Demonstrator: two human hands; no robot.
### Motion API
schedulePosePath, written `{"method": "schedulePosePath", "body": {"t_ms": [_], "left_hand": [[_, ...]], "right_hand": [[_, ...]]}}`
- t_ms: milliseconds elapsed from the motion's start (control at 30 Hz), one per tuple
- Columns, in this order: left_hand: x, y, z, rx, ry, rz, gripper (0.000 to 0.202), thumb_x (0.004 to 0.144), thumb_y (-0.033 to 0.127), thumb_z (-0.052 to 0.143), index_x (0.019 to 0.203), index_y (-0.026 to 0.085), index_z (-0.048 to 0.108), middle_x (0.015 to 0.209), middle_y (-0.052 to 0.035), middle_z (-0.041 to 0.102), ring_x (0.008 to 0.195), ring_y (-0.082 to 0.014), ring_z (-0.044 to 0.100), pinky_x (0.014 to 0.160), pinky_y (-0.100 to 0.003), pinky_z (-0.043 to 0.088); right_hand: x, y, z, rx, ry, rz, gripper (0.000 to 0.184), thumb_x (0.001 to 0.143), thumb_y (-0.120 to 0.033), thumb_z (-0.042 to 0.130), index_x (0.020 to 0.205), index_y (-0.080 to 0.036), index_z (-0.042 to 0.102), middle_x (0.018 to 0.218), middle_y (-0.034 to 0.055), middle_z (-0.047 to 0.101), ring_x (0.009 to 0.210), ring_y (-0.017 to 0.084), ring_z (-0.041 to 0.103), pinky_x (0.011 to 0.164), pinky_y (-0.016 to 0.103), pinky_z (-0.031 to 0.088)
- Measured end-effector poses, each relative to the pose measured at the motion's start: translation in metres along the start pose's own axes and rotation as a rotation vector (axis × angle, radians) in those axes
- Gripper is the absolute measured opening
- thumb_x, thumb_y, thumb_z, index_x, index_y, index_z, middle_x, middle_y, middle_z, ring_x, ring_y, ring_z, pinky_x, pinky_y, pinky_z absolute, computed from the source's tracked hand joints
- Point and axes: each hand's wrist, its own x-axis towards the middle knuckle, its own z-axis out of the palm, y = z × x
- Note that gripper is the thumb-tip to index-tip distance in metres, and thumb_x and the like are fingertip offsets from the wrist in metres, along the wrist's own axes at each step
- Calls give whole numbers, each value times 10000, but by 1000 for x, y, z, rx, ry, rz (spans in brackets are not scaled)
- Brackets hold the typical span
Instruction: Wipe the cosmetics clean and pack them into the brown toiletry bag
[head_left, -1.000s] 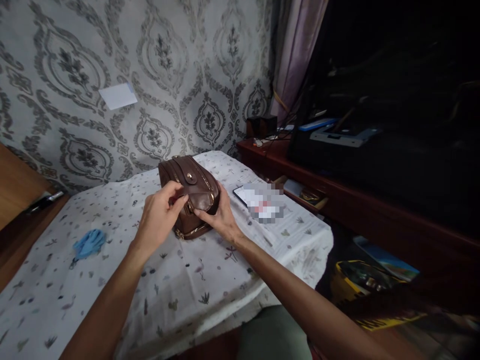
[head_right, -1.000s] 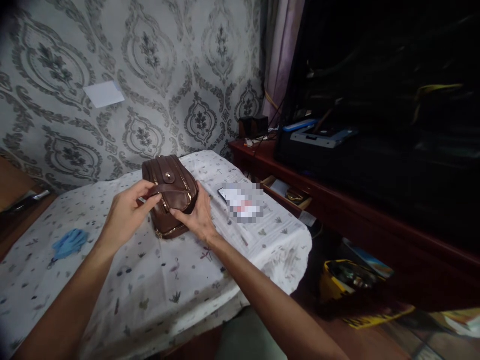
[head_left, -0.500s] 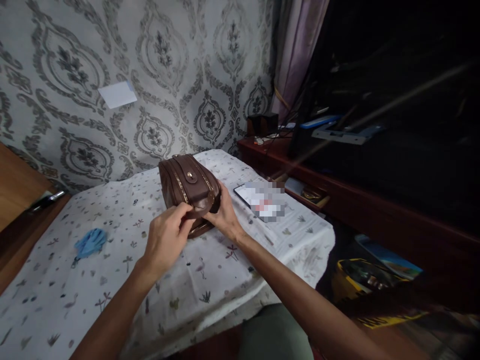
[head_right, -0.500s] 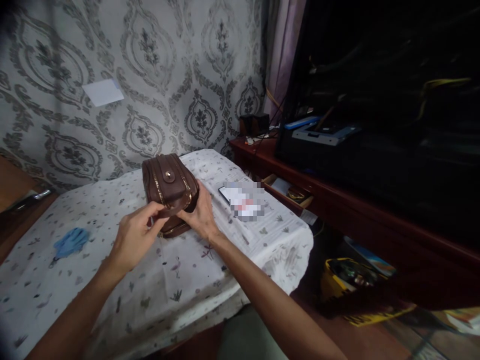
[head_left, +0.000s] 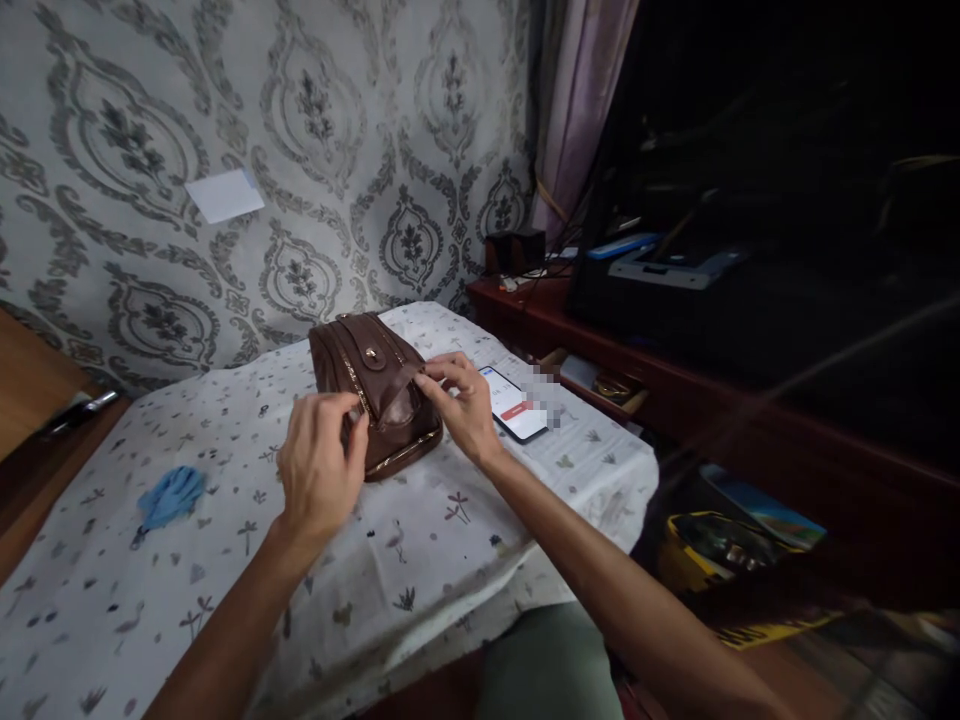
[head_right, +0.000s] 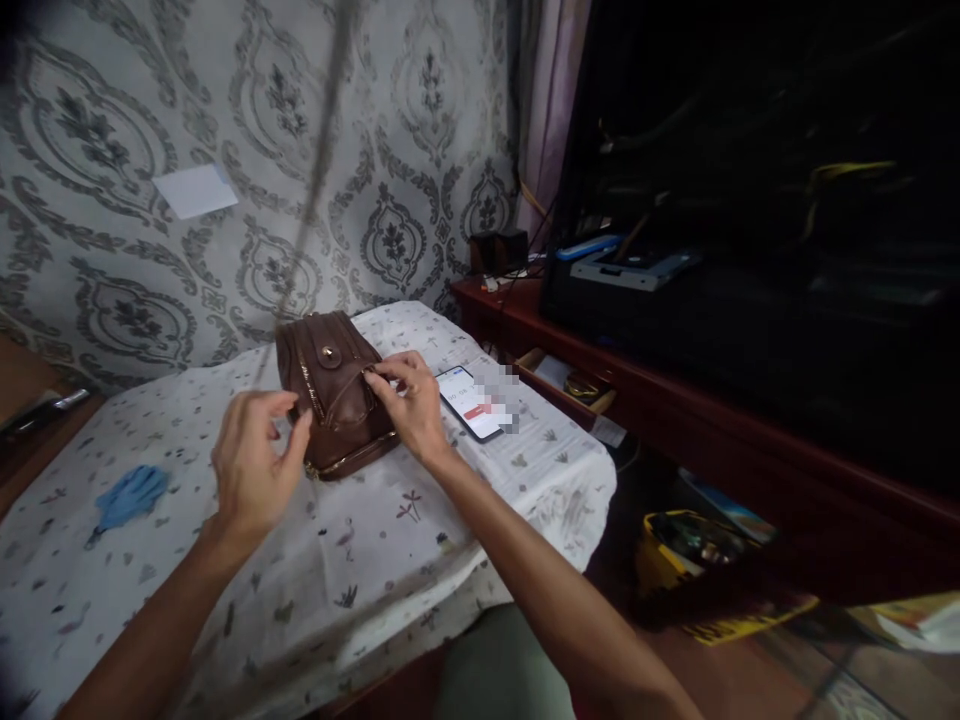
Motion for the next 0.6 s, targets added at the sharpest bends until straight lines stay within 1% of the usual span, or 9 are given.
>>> {"method": "schedulePosePath", "body": {"t_ms": [33,100,133,167,200,267,333,433,600], "left_hand": [[-1,3,2,50,25,130,118,962,210,547,1036,184,635,937,-93,715,880,-218,654,783,-333,496],[-6,9,8,108,-21,396,172,961,149,529,1046,176,676,969,-97,743,959,-233,659,874,-366,471],[-9,11,12,122,-65,485,230,968,126,502,1101,168,685,1020,-100,755,1012,-240,660,920,-384,453],[-13,13,16,140,-111,528,296,976,107,463,1175,154,677,1096,-110,755,1081,-250,652,970,-408,429],[-16,14,20,164,-153,531,360,984,89,419,1253,137,653,1186,-126,738,1154,-264,632,1018,-439,396],[-21,14,27,216,-203,477,449,986,61,356,1363,114,593,1332,-149,674,1255,-293,585,1091,-505,319],[-23,12,32,249,-226,443,474,985,53,352,1404,112,566,1390,-151,636,1281,-314,569,1131,-549,249],[-22,9,34,270,-222,445,458,984,57,381,1388,121,588,1376,-138,649,1260,-328,583,1151,-571,196],[-20,11,39,308,-190,447,407,977,60,416,1314,96,642,1325,-145,681,1221,-334,604,1160,-574,162]], "right_hand": [[7,-1,-1,33,-28,16,324,835,-558,681,810,-241,746,883,57,669,833,215,624,736,367,539],[18,-4,-3,110,-102,51,342,788,-565,729,764,-224,721,780,26,649,696,169,583,669,328,517],[23,-5,-3,164,-146,77,356,765,-570,750,752,-216,708,739,11,636,644,148,560,631,308,503],[27,-7,-4,224,-195,110,372,739,-573,772,743,-210,694,704,-4,623,602,130,540,591,287,485],[30,-9,-4,286,-245,147,388,711,-575,793,732,-205,679,672,-17,610,561,115,523,547,267,462],[35,-11,-6,394,-330,221,416,652,-565,838,716,-198,655,623,-38,595,493,92,500,480,239,415],[39,-11,-7,456,-365,279,431,603,-546,872,704,-193,646,592,-49,590,451,78,488,445,223,383],[42,-10,-10,494,-373,326,427,598,-544,875,691,-185,664,571,-47,595,436,68,473,432,214,362],[39,-9,-11,518,-370,334,428,623,-555,858,688,-171,682,573,-37,611,421,55,446,424,211,332]]}}
